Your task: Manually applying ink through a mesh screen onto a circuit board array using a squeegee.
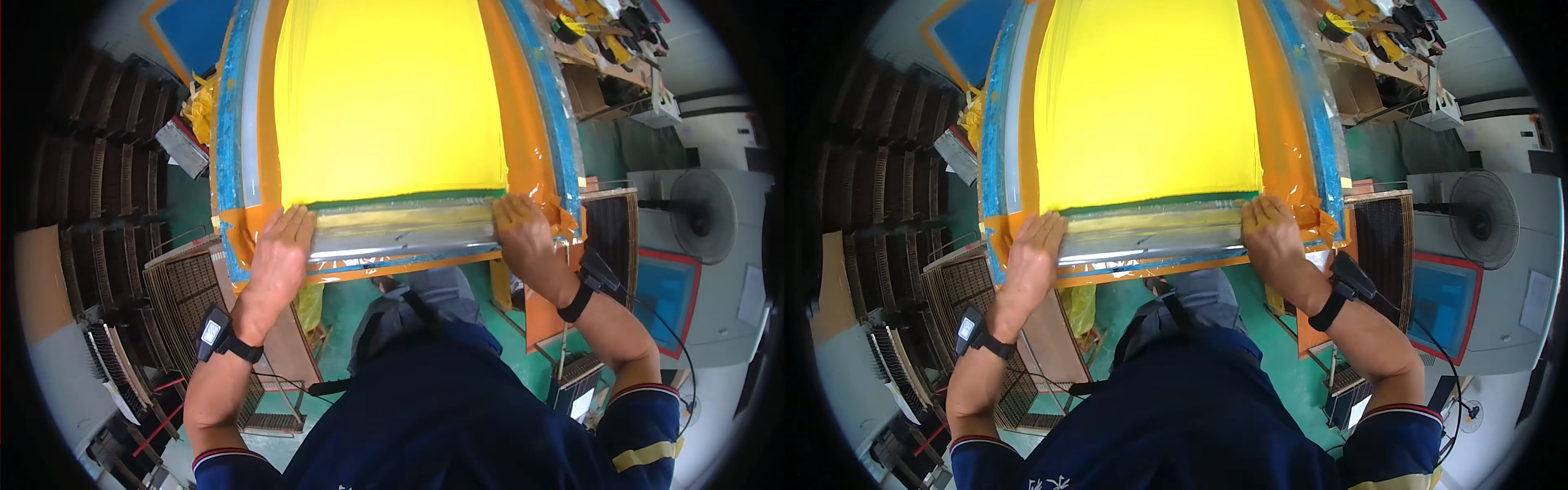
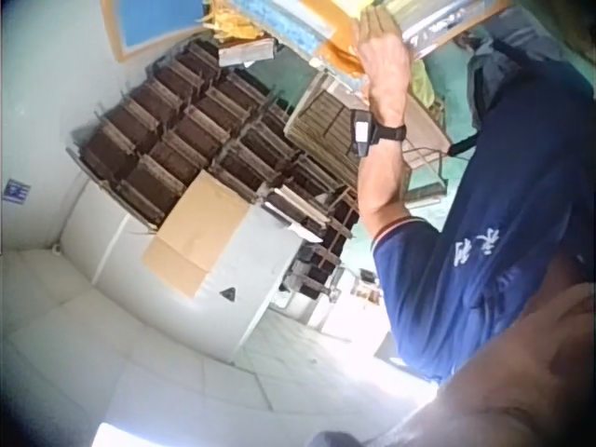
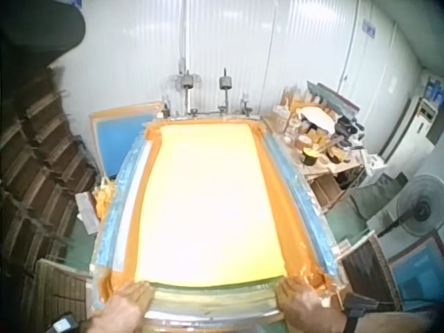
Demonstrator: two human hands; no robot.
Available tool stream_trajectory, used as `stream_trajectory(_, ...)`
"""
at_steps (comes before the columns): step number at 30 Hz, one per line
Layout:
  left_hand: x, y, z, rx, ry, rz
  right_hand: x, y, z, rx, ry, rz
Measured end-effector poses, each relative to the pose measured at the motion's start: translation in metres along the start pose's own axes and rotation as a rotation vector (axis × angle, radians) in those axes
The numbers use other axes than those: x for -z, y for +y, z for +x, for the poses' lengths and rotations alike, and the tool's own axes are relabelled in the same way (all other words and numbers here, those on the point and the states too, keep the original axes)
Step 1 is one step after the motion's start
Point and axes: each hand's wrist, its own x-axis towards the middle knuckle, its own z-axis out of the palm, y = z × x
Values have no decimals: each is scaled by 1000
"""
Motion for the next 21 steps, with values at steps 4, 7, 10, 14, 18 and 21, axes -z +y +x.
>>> stream_trajectory(4, -4, -25, 35, -7, 15, 37, -7, 24, 36, 11, 29, 33)
stream_trajectory(7, -4, -52, 71, -12, 12, 31, -5, 48, 79, 38, 69, -21)
stream_trajectory(10, -4, -82, 109, -33, 12, 36, -3, 71, 125, 31, 23, -46)
stream_trajectory(14, -6, -126, 164, -62, 28, 57, -4, 105, 186, 8, -2, -75)
stream_trajectory(18, -2, -172, 222, 4, -29, 54, -2, 139, 250, -76, -60, -34)
stream_trajectory(21, 1, -207, 268, 33, -90, 47, -1, 162, 302, -99, -43, -87)
